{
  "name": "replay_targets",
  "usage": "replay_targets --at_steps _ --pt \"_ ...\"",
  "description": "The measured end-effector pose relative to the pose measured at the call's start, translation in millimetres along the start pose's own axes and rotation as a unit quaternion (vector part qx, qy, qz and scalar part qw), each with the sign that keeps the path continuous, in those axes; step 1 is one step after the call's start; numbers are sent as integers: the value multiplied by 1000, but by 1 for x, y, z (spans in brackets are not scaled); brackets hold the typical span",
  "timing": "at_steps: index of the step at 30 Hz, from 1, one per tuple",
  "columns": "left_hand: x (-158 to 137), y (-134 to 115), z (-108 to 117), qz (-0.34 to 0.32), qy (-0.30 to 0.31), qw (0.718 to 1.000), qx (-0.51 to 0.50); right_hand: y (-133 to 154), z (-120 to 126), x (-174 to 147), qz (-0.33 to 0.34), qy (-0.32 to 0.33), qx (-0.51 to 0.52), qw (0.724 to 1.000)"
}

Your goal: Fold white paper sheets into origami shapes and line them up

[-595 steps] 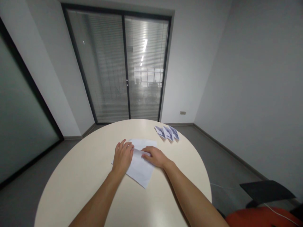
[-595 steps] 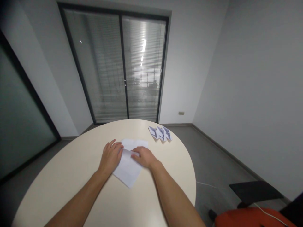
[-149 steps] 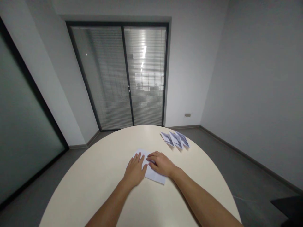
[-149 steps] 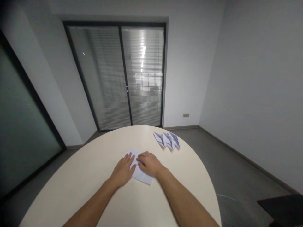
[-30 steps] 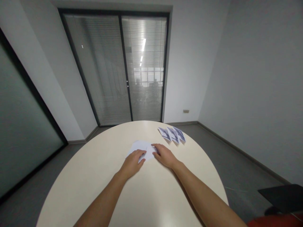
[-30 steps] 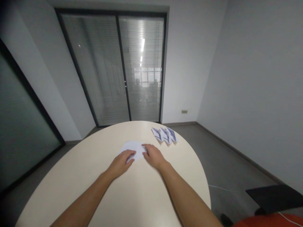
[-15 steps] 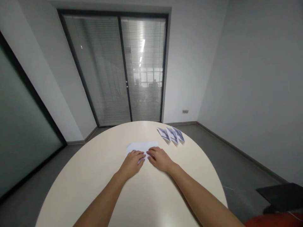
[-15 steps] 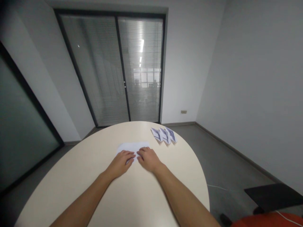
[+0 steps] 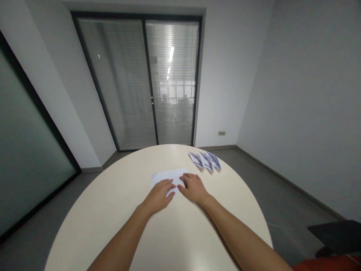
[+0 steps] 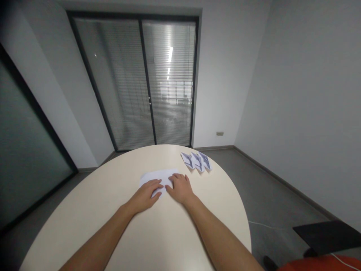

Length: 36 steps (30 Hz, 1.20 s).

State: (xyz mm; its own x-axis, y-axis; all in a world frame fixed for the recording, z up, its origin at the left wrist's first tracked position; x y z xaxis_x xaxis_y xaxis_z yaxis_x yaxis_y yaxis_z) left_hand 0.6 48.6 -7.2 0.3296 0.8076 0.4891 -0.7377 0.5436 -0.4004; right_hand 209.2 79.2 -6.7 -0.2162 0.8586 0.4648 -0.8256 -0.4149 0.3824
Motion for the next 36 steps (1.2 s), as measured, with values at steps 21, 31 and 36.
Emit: replay_targets --at_steps 21,31,36 --pt "-4 2 4 -2 17 1000 -21 -11 4 -3 55 78 25 995" --pt "-5 4 2 7 37 999 -10 -13 10 7 7 -20 -50 999" --pt "-5 1 4 3 32 999 -11 -11 8 4 24 -21 -65 997"
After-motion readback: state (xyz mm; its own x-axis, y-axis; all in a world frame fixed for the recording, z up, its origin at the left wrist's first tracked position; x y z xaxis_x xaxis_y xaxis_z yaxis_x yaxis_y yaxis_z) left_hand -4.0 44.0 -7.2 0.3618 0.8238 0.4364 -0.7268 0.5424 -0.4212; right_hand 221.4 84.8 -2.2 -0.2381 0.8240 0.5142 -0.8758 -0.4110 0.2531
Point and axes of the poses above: each hand's wrist, its own x-axis towards the middle knuckle, its own z-axis out of the back of the hand, y = z × x, the point moved 1 cm from there along x, towards the middle knuckle, and after that the axes turned 13 degrees about -y, right-handed, at the moved point
